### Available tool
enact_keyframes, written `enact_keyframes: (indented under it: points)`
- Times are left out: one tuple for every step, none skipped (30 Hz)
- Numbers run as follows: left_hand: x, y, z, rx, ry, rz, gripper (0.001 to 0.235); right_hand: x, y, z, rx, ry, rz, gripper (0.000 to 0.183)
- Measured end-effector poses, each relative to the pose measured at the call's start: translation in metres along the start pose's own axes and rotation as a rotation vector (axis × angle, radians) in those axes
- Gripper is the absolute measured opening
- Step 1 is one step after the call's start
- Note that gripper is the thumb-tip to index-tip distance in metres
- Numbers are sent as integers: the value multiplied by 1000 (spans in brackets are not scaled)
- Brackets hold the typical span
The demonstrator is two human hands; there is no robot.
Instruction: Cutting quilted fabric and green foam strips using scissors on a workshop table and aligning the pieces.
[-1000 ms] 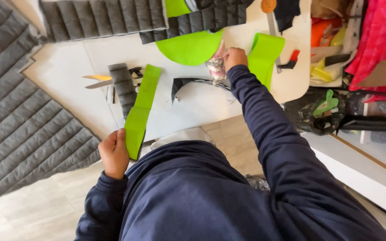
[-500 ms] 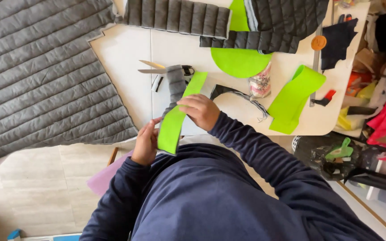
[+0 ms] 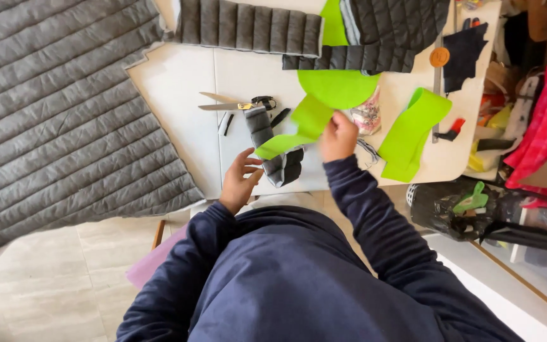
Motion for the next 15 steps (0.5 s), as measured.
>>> enact_keyframes:
  points:
    - [4, 10, 6, -1, 5, 19, 67, 14, 17, -31, -7, -12, -14, 16]
    - [10, 14, 15, 3, 170, -11, 68, 32, 29, -64, -54, -77, -78, 19]
    - [16, 18, 25, 5, 336, -40, 69, 49, 38, -97, -101, -142, -141, 30]
    - [17, 26, 36, 11, 336, -34, 69, 54, 36, -104, -108, -146, -139, 30]
    - [20, 34, 46, 31, 470, -82, 70, 61, 31, -119, -269, -115, -170, 16]
    - [24, 45, 54, 46, 605, -133, 72, 66, 30, -134, -426, -80, -203, 20]
    - [19, 51, 53, 47, 607, -130, 72, 68, 21, -137, -428, -80, -205, 20]
    - [14, 57, 54, 80, 699, -156, 80, 75, 14, -129, -268, -275, -239, 30]
    - [9, 64, 55, 112, 792, -181, 89, 81, 6, -121, -106, -468, -268, 40]
    - [0, 75, 51, 105, 797, -171, 89, 69, -15, -114, -112, -474, -279, 40]
    - [-5, 85, 46, 118, 825, -234, 88, 49, -34, -110, -120, -364, -166, 35]
    - [-14, 89, 45, 136, 851, -287, 87, 34, -60, -104, -134, -259, -51, 31]
    - [-20, 95, 47, 134, 857, -267, 87, 30, -72, -89, -148, -272, -60, 31]
    - [-22, 103, 51, 202, 806, -288, 81, 20, -78, -72, -107, -271, 0, 28]
    - [-24, 110, 55, 270, 756, -308, 77, 9, -84, -56, -67, -269, 60, 25]
Point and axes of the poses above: each hand's wrist, its own y-axis towards the middle knuckle, its own x-axis out of the back of the hand, z = x × y, the point moved 6 cm from there along y, towards the middle knuckle, and after that the axes turned 5 degrees about x, right-handed, at the moved point
